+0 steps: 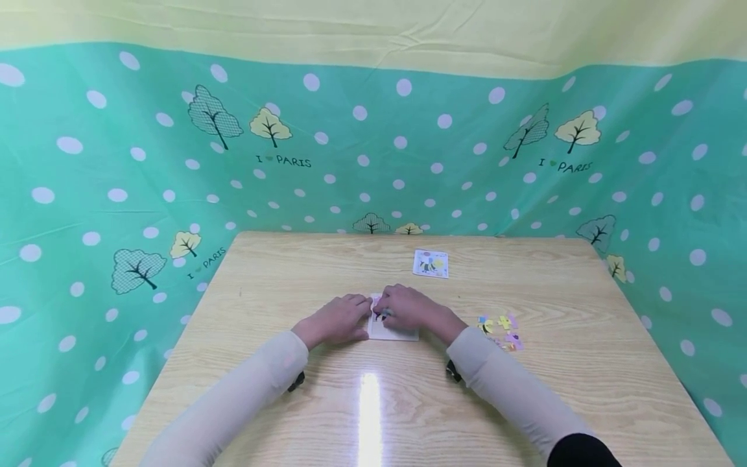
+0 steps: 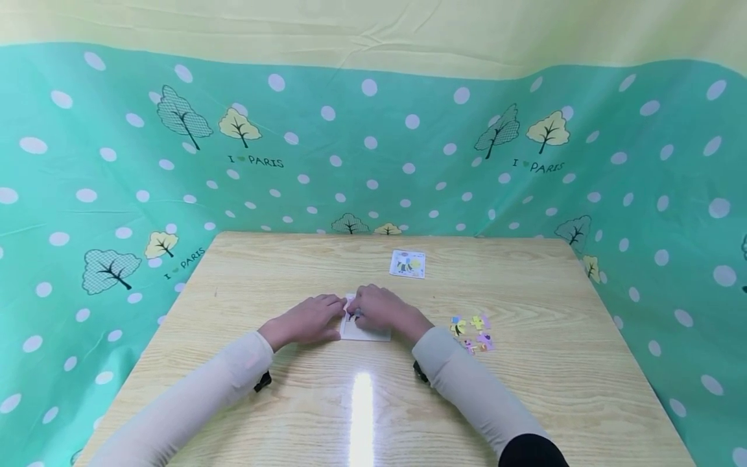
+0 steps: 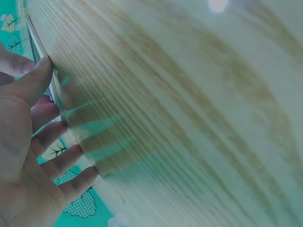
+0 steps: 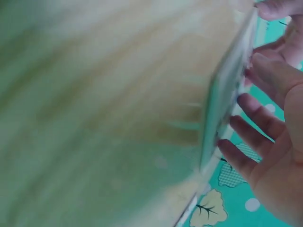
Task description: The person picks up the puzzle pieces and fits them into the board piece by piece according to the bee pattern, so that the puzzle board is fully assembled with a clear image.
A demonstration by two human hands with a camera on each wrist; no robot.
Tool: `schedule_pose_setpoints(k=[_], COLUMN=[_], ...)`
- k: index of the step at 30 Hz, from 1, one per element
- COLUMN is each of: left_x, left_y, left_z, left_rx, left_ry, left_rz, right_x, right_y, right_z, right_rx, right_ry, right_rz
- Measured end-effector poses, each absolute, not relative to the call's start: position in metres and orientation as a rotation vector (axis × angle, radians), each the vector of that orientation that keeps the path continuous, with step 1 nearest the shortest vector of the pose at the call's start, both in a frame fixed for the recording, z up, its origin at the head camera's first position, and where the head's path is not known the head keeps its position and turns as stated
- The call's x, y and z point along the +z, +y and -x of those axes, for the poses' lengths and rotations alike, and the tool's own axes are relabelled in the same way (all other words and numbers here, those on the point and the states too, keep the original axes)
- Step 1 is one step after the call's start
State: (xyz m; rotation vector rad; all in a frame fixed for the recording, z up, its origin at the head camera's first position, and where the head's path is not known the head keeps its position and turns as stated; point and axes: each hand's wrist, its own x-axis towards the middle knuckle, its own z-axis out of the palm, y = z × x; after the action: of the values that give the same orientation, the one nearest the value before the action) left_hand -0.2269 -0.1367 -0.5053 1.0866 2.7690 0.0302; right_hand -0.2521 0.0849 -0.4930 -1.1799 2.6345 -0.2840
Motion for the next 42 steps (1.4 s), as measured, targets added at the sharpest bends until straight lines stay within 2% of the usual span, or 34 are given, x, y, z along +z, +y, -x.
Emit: schedule_pose_setpoints(k=[10, 31, 42], left_x=[-0.501, -0.503, -0.504], left_y=[-0.137, -0.138, -0.139], left_z=[0.224, 0.221, 0.224], left_rx=[0.061, 0.076, 0.081], left_ry=[2.748, 2.754, 2.757], left_rz=[-1.035, -1.034, -1.058], right_x=[-0.479, -0.466, -0.47], right_y=[0.111, 0.189, 0.221], right_z=[0.25, 0.24, 0.235], right_rx=[-0.41, -0.486, -0.527], right_ry=[2.622, 2.717, 2.755], right_rz=[1.041, 1.01, 0.904])
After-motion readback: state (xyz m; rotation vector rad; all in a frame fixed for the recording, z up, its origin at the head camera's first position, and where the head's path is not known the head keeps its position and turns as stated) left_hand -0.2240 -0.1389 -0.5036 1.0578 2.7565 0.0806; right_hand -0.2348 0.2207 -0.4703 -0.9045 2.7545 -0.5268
